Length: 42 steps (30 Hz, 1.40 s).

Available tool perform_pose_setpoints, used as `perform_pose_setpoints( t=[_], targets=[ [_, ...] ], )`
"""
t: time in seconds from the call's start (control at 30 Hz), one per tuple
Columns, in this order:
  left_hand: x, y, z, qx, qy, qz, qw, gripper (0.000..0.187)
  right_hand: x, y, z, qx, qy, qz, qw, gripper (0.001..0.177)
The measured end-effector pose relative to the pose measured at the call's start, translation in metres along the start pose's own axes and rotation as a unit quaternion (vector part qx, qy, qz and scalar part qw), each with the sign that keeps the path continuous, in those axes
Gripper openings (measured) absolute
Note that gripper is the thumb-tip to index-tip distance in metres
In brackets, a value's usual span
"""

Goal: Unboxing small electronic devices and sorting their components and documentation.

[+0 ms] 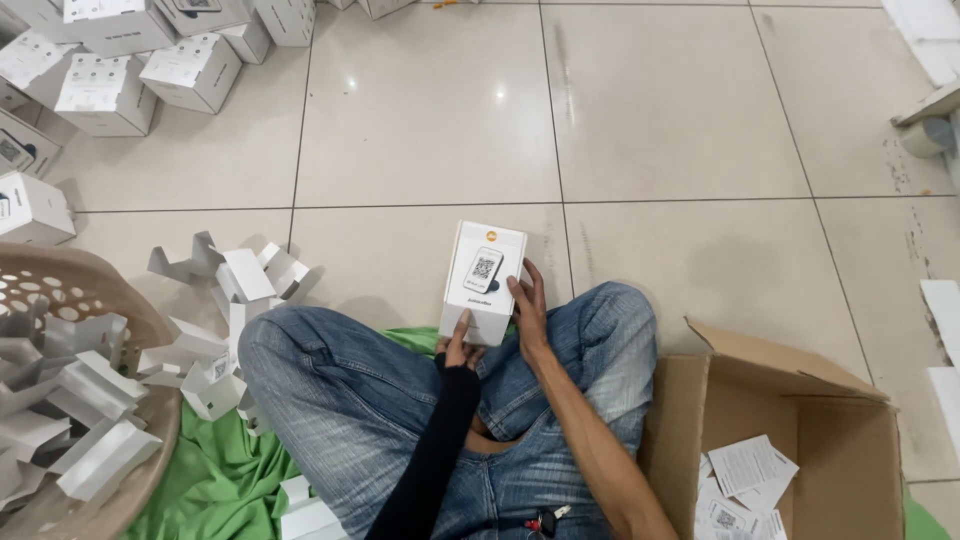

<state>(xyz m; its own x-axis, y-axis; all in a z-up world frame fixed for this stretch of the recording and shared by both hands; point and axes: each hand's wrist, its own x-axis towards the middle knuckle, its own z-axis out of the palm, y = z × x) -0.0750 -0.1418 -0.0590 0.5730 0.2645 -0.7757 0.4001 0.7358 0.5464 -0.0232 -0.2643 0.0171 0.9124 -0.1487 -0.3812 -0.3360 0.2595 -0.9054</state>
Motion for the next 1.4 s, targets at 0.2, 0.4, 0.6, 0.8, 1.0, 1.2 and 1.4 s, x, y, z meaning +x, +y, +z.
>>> perform_pose_setpoints(
  t=[0.2, 0.4, 0.6, 0.8, 1.0, 1.2, 1.4],
  targets=[
    [-0.013, 0.021, -0.013, -0.077, -0.204, 0.065, 0.974, 0.046, 0.041, 0.080, -0.033, -0.078, -0.053, -0.150, 0.984, 0.058],
    [-0.068, 0.166, 0.085, 0.250, -0.382, 0.449, 0.768, 0.080, 0.034, -0.076, 0.002, -0.010, -0.013, -0.217, 0.976, 0.059],
    [0.022, 0.141, 0.074, 0.656, -0.229, 0.584, 0.420, 0.110, 0.046, -0.263, 0.046, 0.080, -0.327, -0.423, 0.841, 0.056],
    [0.023, 0.112, 0.060, 0.641, -0.212, 0.581, 0.454, 0.098, 0.048, -0.228, 0.080, -0.120, -0.239, -0.391, 0.881, 0.054],
    [-0.010, 0.102, 0.042, 0.569, -0.206, 0.598, 0.525, 0.080, -0.025, -0.008, -0.017, -0.361, -0.132, -0.264, 0.885, 0.062],
    [-0.061, 0.075, 0.060, 0.520, -0.310, 0.608, 0.514, 0.058, -0.168, -0.120, -0.152, -0.439, -0.010, -0.296, 0.848, 0.050],
    [-0.177, 0.017, 0.146, 0.464, -0.530, 0.529, 0.473, 0.049, -0.244, -0.100, -0.365, -0.353, 0.262, -0.130, 0.889, 0.034]
  ],
)
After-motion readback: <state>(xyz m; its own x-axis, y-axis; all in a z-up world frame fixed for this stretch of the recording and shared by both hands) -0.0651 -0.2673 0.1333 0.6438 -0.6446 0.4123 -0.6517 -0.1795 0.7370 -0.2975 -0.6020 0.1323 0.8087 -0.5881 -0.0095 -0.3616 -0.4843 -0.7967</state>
